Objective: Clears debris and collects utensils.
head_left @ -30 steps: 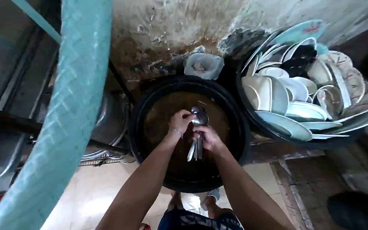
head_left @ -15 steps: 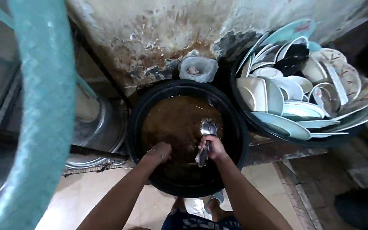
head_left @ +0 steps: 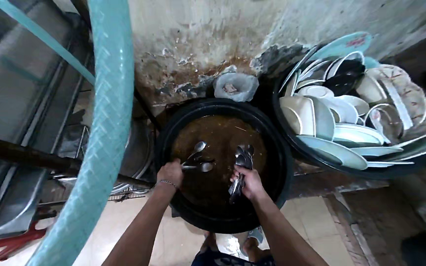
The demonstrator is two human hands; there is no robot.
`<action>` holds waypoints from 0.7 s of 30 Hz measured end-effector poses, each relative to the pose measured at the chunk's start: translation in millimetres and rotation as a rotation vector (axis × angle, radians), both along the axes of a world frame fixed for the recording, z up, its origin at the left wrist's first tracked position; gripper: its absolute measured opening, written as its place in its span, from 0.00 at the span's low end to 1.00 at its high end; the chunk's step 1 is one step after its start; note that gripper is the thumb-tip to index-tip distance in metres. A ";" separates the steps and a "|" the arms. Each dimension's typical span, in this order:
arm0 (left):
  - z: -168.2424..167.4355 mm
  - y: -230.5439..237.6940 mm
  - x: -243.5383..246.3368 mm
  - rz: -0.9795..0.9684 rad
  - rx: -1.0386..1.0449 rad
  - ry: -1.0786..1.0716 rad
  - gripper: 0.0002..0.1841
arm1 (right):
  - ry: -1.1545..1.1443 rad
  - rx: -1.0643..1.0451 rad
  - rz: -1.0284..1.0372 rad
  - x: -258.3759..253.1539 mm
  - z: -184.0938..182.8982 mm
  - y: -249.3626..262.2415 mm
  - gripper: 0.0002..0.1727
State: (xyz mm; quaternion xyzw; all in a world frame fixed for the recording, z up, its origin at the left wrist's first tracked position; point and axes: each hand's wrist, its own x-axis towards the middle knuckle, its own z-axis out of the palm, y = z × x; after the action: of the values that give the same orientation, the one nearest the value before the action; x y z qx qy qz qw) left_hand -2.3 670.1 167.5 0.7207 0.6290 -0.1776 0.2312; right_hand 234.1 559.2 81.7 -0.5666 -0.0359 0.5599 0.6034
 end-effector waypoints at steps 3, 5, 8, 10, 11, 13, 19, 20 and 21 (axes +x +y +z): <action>-2.4 1.4 3.6 0.052 -0.010 -0.105 0.19 | -0.022 0.012 0.002 -6.3 4.0 2.9 0.04; -3.2 4.6 6.2 0.156 -0.009 -0.245 0.19 | -0.019 0.028 -0.026 -12.1 5.7 10.7 0.06; -13.1 -5.7 21.7 0.359 -0.034 -0.506 0.18 | 0.071 0.107 -0.161 -27.7 1.3 28.4 0.09; -26.9 -24.6 39.9 0.397 -0.072 -0.646 0.18 | 0.108 0.167 -0.215 -34.8 -4.3 42.7 0.11; -30.2 -33.9 49.5 0.371 -0.104 -0.677 0.18 | 0.111 0.165 -0.215 -36.6 -5.1 49.6 0.14; -35.0 -49.6 65.5 0.316 -0.202 -0.738 0.18 | 0.138 0.145 -0.153 -34.7 -4.1 58.1 0.20; -43.0 -47.4 73.8 0.220 -0.522 -0.736 0.19 | 0.252 0.216 0.035 -12.1 1.0 64.7 0.08; -43.4 -41.7 68.1 0.151 -0.522 -0.660 0.23 | 0.230 0.230 0.043 -7.7 1.0 63.6 0.05; -44.1 -35.6 60.8 0.102 -0.496 -0.591 0.28 | 0.186 0.240 0.059 -3.1 2.9 60.9 0.03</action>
State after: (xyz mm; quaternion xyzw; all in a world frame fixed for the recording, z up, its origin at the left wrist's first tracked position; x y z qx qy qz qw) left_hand 58.5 634.6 123.4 0.6307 0.5082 -0.0972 0.5784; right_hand 230.9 620.2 84.6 -0.4348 -0.0634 0.6191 0.6508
